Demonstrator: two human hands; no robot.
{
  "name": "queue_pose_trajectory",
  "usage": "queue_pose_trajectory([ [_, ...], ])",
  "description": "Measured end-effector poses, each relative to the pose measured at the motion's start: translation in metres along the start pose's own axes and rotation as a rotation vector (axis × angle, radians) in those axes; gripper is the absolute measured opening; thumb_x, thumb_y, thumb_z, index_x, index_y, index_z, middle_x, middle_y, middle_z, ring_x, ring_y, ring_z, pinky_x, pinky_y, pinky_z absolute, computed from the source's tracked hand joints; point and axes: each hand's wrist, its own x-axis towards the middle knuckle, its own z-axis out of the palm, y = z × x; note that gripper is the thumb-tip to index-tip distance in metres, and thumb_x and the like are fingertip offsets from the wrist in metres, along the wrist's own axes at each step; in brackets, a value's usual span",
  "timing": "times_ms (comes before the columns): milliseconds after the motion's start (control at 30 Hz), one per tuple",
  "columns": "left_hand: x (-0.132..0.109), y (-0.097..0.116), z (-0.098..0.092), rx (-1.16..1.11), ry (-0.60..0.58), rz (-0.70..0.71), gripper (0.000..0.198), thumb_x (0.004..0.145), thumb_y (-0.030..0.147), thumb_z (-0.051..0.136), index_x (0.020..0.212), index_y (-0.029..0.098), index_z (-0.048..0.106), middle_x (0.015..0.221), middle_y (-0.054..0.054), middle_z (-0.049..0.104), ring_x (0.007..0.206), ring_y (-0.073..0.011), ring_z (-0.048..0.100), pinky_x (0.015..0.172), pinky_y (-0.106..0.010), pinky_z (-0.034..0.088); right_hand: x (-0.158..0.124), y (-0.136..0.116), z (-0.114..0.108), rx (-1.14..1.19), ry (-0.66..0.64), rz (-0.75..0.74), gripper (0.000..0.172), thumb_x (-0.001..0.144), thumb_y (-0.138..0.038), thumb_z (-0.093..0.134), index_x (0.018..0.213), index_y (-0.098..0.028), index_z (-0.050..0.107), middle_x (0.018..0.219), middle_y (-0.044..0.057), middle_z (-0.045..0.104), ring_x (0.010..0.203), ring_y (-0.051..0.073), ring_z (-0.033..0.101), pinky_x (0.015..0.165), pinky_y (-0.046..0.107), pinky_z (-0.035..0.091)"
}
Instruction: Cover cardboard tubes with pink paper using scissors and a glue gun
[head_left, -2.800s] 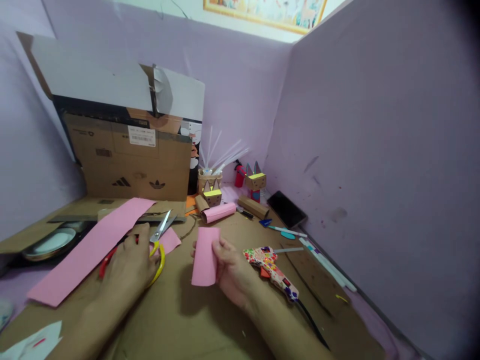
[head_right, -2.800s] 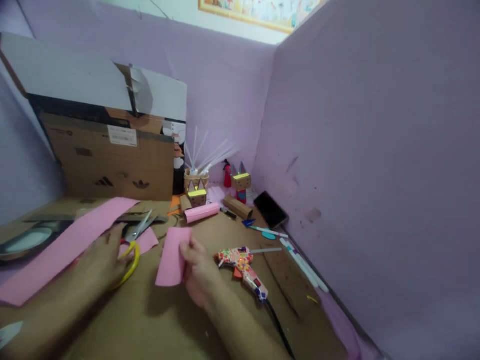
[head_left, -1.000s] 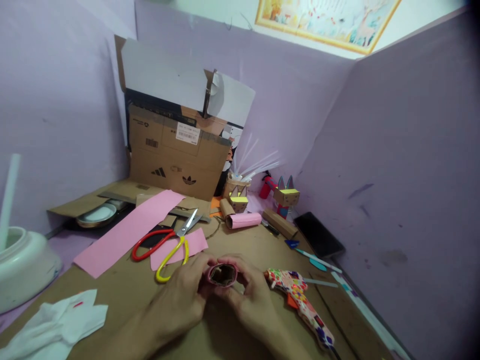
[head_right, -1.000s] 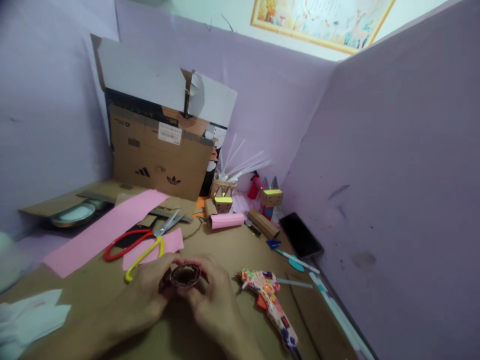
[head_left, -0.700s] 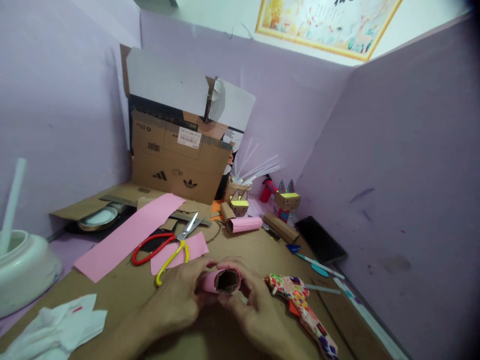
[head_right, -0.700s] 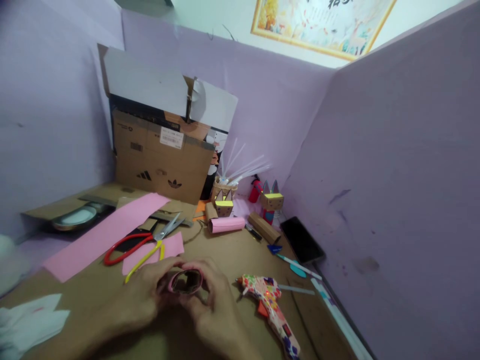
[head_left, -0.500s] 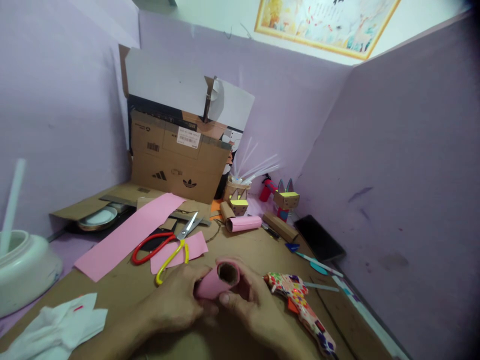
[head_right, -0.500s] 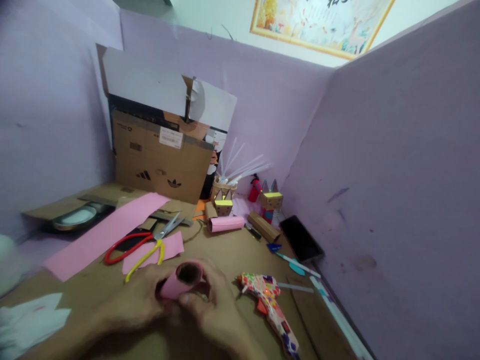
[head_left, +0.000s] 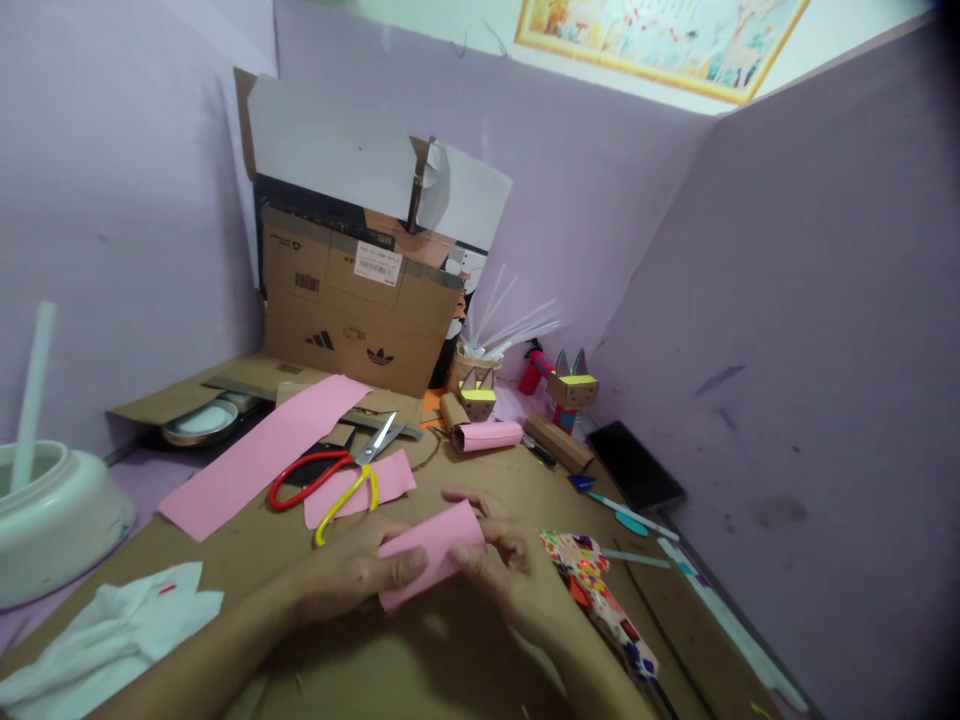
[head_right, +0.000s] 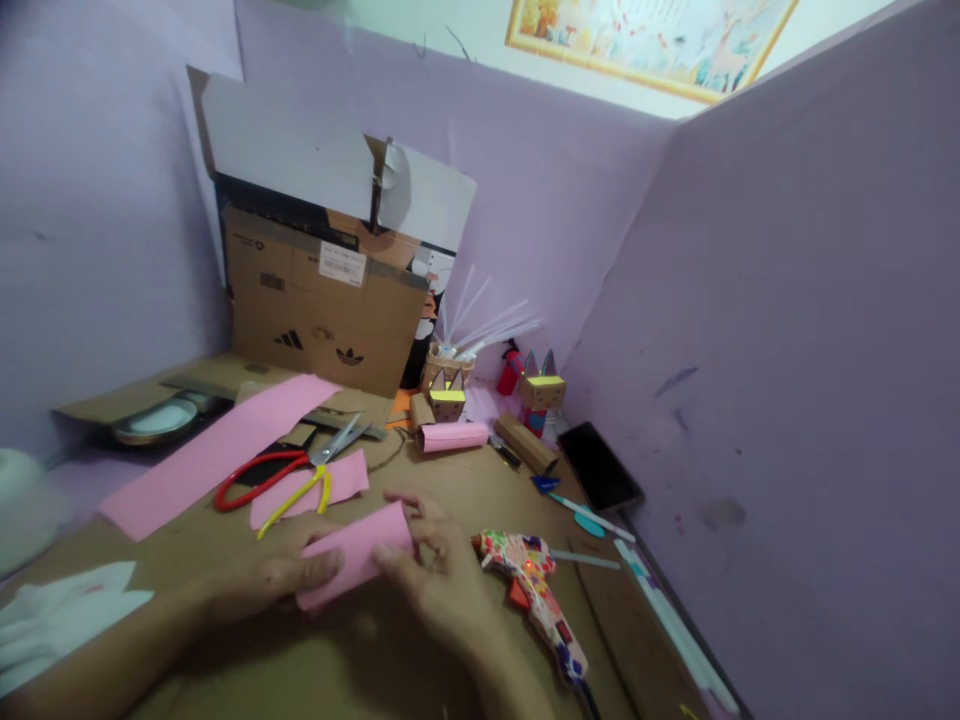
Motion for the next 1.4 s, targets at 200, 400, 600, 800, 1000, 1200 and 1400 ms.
queue_pose_trajectory([
  [200,0.006,0.001,0.001,-0.211,0.316,0.141,0.060,0.079,0.069,0.041,0.106,0.018,0.053,0.070,0.000,0.057,0.049,-0.0114,0.048,0.043,-0.021,0.037,0.004,0.013,0.006,0.503,0.227,0.191,0.037,0.061,-0.050,0.078,0.076,-0.016,0.074,0.082,0.009,0.070,0.081,0.026,0.063,0.073,0.036,0.049],
  [400,-0.004,0.003,0.004,-0.188,0.492,0.370,0.032,0.083,0.051,0.052,0.085,0.019,0.055,0.086,-0.003,0.057,0.065,-0.0122,0.048,0.054,-0.022,0.040,0.007,0.008,0.005,0.734,0.358,0.141,0.034,0.058,-0.046,0.082,0.079,-0.020,0.074,0.077,0.005,0.073,0.081,0.025,0.066,0.079,0.037,0.052],
  [600,-0.012,0.012,0.021,0.126,0.549,0.448,0.023,0.071,0.038,0.066,0.088,0.023,0.065,0.125,-0.007,0.051,0.084,-0.0176,0.056,0.063,-0.023,0.046,0.008,0.025,0.009,0.677,0.323,0.152,0.040,0.069,-0.048,0.074,0.091,-0.014,0.074,0.082,0.010,0.074,0.087,0.027,0.067,0.080,0.037,0.052],
  [800,0.000,0.010,0.019,0.103,0.489,0.141,0.029,0.079,0.043,0.052,0.078,0.017,0.063,0.072,-0.004,0.062,0.054,-0.0128,0.054,0.047,-0.021,0.041,0.005,0.025,0.012,0.394,0.268,0.176,0.044,0.067,-0.051,0.075,0.089,-0.013,0.075,0.090,0.010,0.074,0.086,0.026,0.067,0.078,0.034,0.053],
  [1000,0.007,0.006,0.013,0.029,0.505,0.023,0.033,0.071,0.046,0.048,0.061,0.015,0.056,0.054,-0.001,0.058,0.036,-0.0084,0.046,0.036,-0.019,0.032,0.004,0.017,0.007,0.430,0.156,0.405,0.055,0.067,-0.060,0.071,0.102,-0.017,0.070,0.104,0.011,0.070,0.074,0.020,0.070,0.061,0.028,0.056],
  [1200,0.007,0.006,0.014,-0.008,0.424,0.056,0.032,0.066,0.044,0.058,0.052,0.016,0.056,0.045,0.001,0.054,0.036,-0.0083,0.047,0.037,-0.018,0.034,0.003,0.008,0.003,0.580,0.091,0.592,0.057,0.069,-0.063,0.066,0.091,-0.011,0.069,0.081,0.010,0.072,0.047,0.012,0.065,0.040,0.021,0.052],
  [1400,0.004,0.005,0.015,-0.179,0.278,0.016,0.041,0.065,0.054,0.066,0.071,0.013,0.067,0.051,-0.001,0.060,0.034,-0.0087,0.049,0.036,-0.019,0.035,0.008,0.012,0.014,0.568,0.243,0.347,0.050,0.054,-0.054,0.082,0.076,-0.010,0.071,0.063,0.005,0.070,0.051,0.011,0.063,0.052,0.020,0.054],
])
